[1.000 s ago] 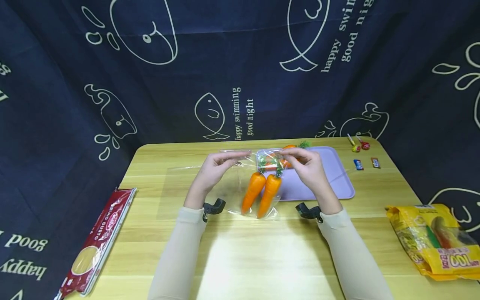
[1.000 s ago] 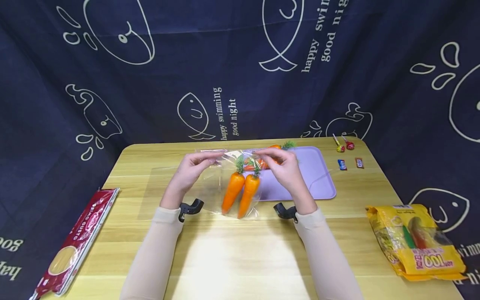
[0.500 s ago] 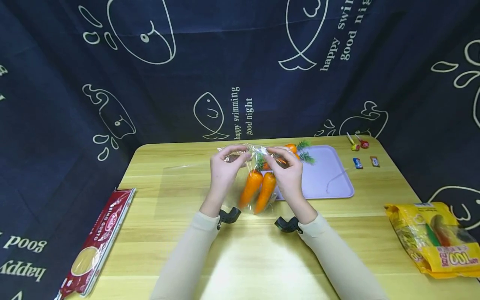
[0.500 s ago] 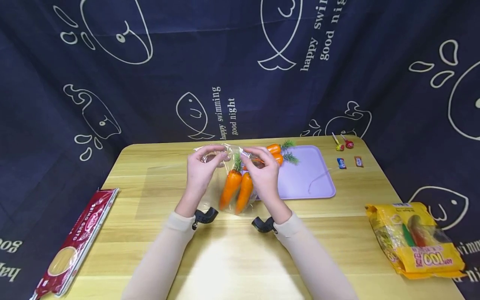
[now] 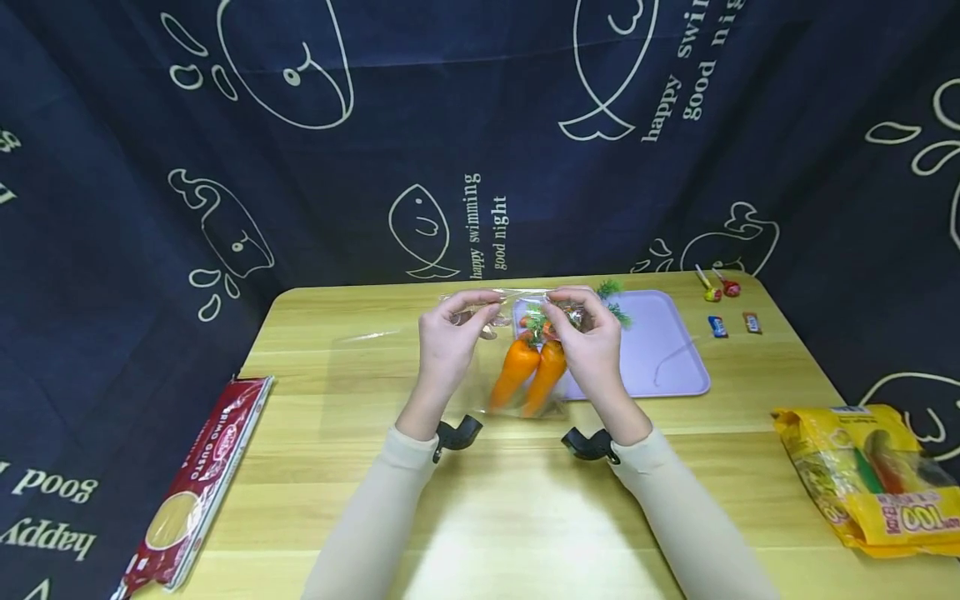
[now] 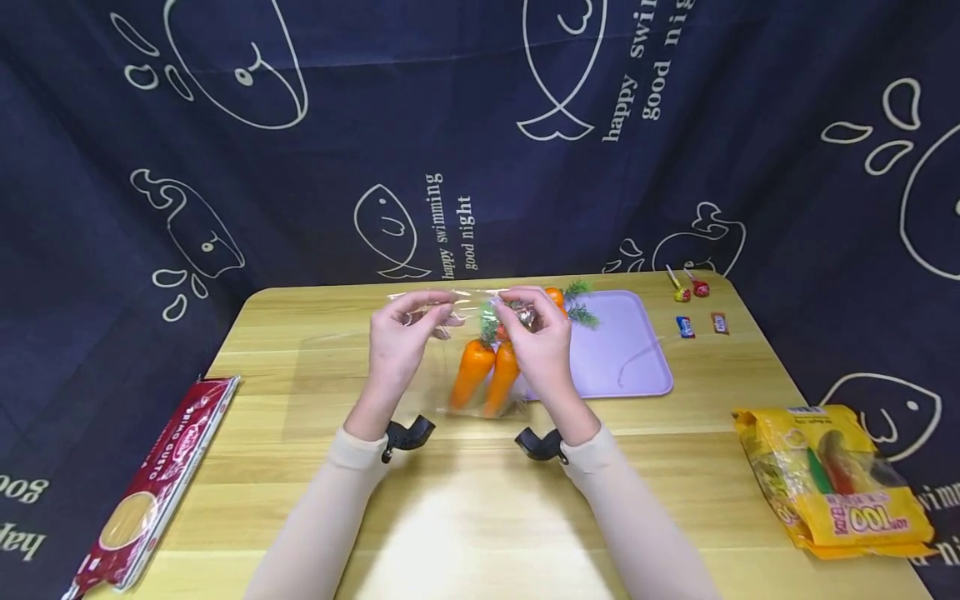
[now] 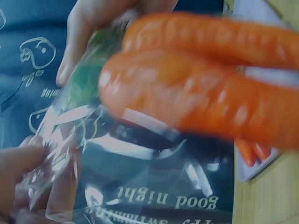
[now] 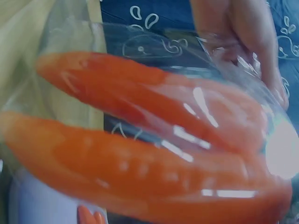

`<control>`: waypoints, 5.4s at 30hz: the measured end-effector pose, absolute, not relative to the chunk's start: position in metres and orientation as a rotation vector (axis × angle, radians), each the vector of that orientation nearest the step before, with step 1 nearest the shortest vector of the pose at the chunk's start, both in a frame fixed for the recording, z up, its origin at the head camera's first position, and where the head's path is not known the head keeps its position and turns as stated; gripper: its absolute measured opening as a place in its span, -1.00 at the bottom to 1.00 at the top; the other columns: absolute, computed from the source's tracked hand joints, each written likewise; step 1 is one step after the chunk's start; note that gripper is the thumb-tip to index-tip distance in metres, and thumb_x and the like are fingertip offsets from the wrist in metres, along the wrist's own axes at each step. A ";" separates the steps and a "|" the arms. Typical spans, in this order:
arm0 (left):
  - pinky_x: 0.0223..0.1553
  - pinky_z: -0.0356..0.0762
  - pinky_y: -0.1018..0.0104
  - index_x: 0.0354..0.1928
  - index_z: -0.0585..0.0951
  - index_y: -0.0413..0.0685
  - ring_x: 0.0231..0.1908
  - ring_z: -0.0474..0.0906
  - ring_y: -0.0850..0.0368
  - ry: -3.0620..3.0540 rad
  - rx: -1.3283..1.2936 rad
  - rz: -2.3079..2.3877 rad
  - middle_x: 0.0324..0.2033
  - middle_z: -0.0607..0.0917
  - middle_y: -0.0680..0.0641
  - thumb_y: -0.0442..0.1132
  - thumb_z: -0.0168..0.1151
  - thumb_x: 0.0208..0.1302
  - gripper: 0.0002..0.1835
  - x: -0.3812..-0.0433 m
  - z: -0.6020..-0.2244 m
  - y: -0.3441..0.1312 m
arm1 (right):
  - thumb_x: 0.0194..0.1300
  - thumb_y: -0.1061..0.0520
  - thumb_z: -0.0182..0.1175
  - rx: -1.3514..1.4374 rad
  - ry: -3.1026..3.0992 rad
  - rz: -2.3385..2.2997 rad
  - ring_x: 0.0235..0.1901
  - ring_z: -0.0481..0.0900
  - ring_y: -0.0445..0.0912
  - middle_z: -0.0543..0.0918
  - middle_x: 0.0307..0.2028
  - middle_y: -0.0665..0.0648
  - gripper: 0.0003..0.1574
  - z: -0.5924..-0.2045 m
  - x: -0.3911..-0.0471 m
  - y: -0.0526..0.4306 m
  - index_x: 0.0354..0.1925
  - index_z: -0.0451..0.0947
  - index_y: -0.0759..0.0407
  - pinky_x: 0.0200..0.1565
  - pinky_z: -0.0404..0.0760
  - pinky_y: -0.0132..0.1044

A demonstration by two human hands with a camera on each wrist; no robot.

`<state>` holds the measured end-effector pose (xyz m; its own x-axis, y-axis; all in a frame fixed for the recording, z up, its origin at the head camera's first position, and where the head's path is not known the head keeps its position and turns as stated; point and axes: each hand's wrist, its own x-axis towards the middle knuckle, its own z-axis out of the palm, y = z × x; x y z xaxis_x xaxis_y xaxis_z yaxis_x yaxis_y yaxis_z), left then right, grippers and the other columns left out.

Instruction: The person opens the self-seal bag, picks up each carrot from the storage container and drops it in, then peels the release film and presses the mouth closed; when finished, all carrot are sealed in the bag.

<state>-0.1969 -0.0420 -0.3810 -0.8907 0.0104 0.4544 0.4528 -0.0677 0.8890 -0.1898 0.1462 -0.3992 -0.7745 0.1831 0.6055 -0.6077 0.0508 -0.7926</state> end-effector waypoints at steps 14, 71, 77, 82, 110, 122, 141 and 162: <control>-0.05 0.72 0.05 0.19 0.62 0.01 -0.02 0.73 -0.08 -2.226 -0.909 -2.108 0.16 0.68 -0.04 -0.30 0.01 0.53 -0.68 -0.181 -0.346 -0.086 | 0.37 0.29 0.23 0.584 -1.930 1.942 -0.04 0.68 -0.22 0.76 -0.03 -0.03 -0.70 -0.380 -0.175 0.189 0.04 0.70 0.21 0.02 0.66 -0.46; -0.24 0.53 0.29 -0.15 0.67 -0.07 -0.36 0.54 0.14 -2.943 -0.276 -1.288 -0.37 0.65 0.01 -0.14 0.51 0.11 -0.69 -0.244 -0.491 -0.115 | 0.36 0.23 0.26 0.031 -2.349 1.740 0.14 0.62 -0.08 0.61 0.19 0.30 -0.55 -0.456 -0.239 0.259 0.20 0.56 0.28 0.16 0.57 -0.46; -0.23 0.48 0.28 -0.16 0.69 -0.04 -0.36 0.51 0.13 -2.951 -0.344 -1.182 -0.38 0.64 0.03 -0.08 0.51 0.10 -0.69 -0.264 -0.492 -0.108 | 0.31 0.20 0.31 0.037 -2.475 1.532 0.30 0.48 0.12 0.61 0.21 0.25 -0.50 -0.481 -0.259 0.262 0.21 0.57 0.19 0.40 0.38 -0.02; -0.14 0.56 0.21 -0.28 0.73 0.13 -0.31 0.59 0.15 -2.946 -0.329 -1.185 -0.37 0.70 0.11 -0.07 0.45 0.19 -0.89 -0.268 -0.493 -0.110 | 0.28 0.18 0.35 0.076 -2.586 1.314 0.32 0.45 0.19 0.62 0.20 0.26 -0.52 -0.491 -0.264 0.261 0.18 0.61 0.14 0.41 0.32 0.08; -0.35 0.54 0.46 -0.21 0.81 0.10 -0.31 0.59 0.19 -2.487 -0.330 -1.411 -0.30 0.75 0.09 -0.10 0.40 0.25 -0.87 -0.271 -0.494 -0.112 | 0.17 0.00 0.47 0.271 -2.649 1.103 0.19 0.56 0.15 0.68 0.10 0.21 -0.48 -0.459 -0.250 0.265 0.09 0.67 0.09 0.29 0.46 0.10; -0.42 0.49 0.47 -0.22 0.82 0.09 -0.30 0.57 0.18 -2.487 -0.357 -1.405 -0.33 0.74 0.08 -0.19 0.45 0.19 -0.88 -0.271 -0.488 -0.107 | 0.14 -0.03 0.49 0.467 -2.633 0.976 -0.02 0.64 0.05 0.71 -0.01 0.09 -0.51 -0.416 -0.246 0.208 0.05 0.71 0.02 -0.02 0.61 -0.02; -0.21 0.63 0.46 -0.16 0.80 0.04 -0.18 0.63 0.19 -2.357 -0.400 -1.482 -0.19 0.76 0.10 -0.14 0.41 0.23 -0.83 -0.266 -0.478 -0.097 | 0.20 0.00 0.44 0.690 -2.811 0.825 0.03 0.66 0.05 0.73 0.03 0.13 -0.55 -0.432 -0.280 0.127 0.05 0.70 0.06 0.13 0.59 -0.06; -0.29 0.56 0.55 -0.23 0.81 -0.04 -0.30 0.62 0.22 -2.200 -0.347 -1.661 -0.25 0.79 -0.02 -0.19 0.41 0.23 -0.87 -0.267 -0.489 -0.087 | 0.29 0.09 0.33 0.763 -2.977 0.856 0.10 0.65 0.04 0.73 0.07 0.11 -0.58 -0.448 -0.287 0.109 0.12 0.67 0.04 0.18 0.60 -0.08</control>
